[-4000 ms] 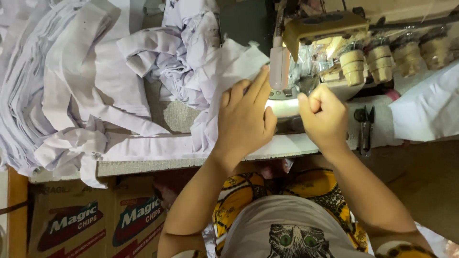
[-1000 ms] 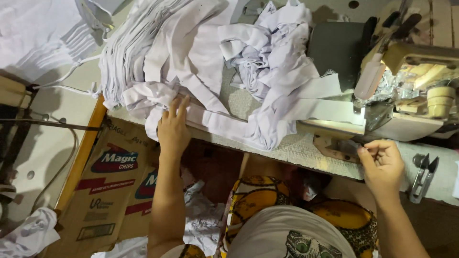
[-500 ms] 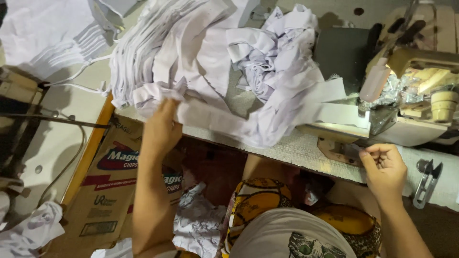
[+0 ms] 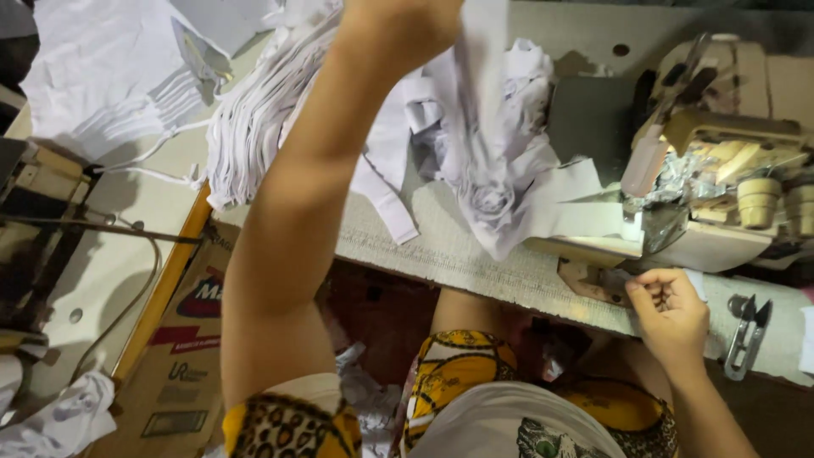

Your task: Folding and aligning small fabric strips at a sewing station

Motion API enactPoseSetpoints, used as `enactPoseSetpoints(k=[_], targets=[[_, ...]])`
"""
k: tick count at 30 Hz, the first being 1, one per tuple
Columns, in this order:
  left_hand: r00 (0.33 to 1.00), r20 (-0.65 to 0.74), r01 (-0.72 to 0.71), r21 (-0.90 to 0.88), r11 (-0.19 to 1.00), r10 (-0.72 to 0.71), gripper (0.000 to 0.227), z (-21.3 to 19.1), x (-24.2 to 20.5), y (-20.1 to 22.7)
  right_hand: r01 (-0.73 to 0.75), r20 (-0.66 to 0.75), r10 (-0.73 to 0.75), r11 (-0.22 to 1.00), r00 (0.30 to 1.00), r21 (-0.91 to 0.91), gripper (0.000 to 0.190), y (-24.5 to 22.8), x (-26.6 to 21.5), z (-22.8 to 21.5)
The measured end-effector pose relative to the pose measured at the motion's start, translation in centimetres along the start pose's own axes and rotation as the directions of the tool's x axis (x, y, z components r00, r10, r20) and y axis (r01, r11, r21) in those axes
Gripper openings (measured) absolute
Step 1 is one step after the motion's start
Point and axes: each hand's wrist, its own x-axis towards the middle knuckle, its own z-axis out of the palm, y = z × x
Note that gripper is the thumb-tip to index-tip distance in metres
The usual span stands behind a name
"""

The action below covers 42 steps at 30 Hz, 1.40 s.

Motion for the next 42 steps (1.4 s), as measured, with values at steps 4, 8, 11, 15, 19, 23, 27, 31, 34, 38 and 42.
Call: enactPoseSetpoints(k=[4,8,11,15,19,23,27,31,34,38,42], targets=[[0.982,0.190,0.066,-0.267,0.962,-0.015,0.087,4.7,1.4,0.7,0.036,-0.019,-0.036,0.999,0.999,-0.009,0.006,0.2,-0.1,0.0],[0.931,0.365,0.173,-0.485,0.857,0.019,0.098,9.3,1.9,0.2,-0.007,-0.024,0.005,0.998,1.000,-0.064,0.005,-0.9,-0.2,0.0],[0.814,0.568,0.409,-0.406,0.817,-0.125,0.094,11.7,0.7,-2.6,-0.029,-0.034,0.030,0.999,0.999,0.015,0.005,0.8,0.2,0.0],[0.639,0.555,0.682,-0.090,0.726,-0.533,0.034,18.6,-6.6,-8.6,-0.091,-0.030,0.090,0.995,0.996,-0.030,0.006,-1.1,0.0,0.0],[0.403,0.711,0.738,0.120,0.664,-0.577,0.064,18.6,-8.5,-7.4,-0.056,-0.054,0.056,0.998,0.997,-0.009,0.005,0.1,0.1,0.5],[0.433,0.684,0.636,0.230,0.737,-0.587,0.074,20.9,-9.3,-7.1,-0.055,-0.043,0.054,0.998,0.998,-0.024,0.005,0.0,0.0,0.6],[0.675,0.575,0.574,-0.015,0.818,-0.463,0.061,20.7,-10.5,-6.8,-0.061,-0.047,0.059,0.997,0.997,-0.044,0.005,-0.5,-0.1,0.5],[0.831,0.436,0.393,-0.022,0.919,-0.345,0.067,20.6,-11.9,-7.1,-0.020,-0.054,0.018,0.999,0.998,-0.049,0.005,-0.8,-0.1,0.6],[0.823,0.522,0.388,-0.226,0.894,-0.225,0.056,19.6,-12.2,-7.2,-0.032,-0.049,0.030,0.999,0.998,-0.031,0.004,-0.7,0.0,0.7],[0.869,0.383,0.445,-0.326,0.834,-0.314,0.060,20.3,-12.6,-7.0,-0.072,-0.044,0.071,0.997,0.997,-0.041,0.005,-0.6,0.2,0.7],[0.673,0.621,0.675,-0.294,0.676,-0.402,0.096,18.9,-10.5,-6.8,-0.070,-0.043,0.069,0.997,0.997,-0.025,0.005,-0.4,0.3,0.8]])
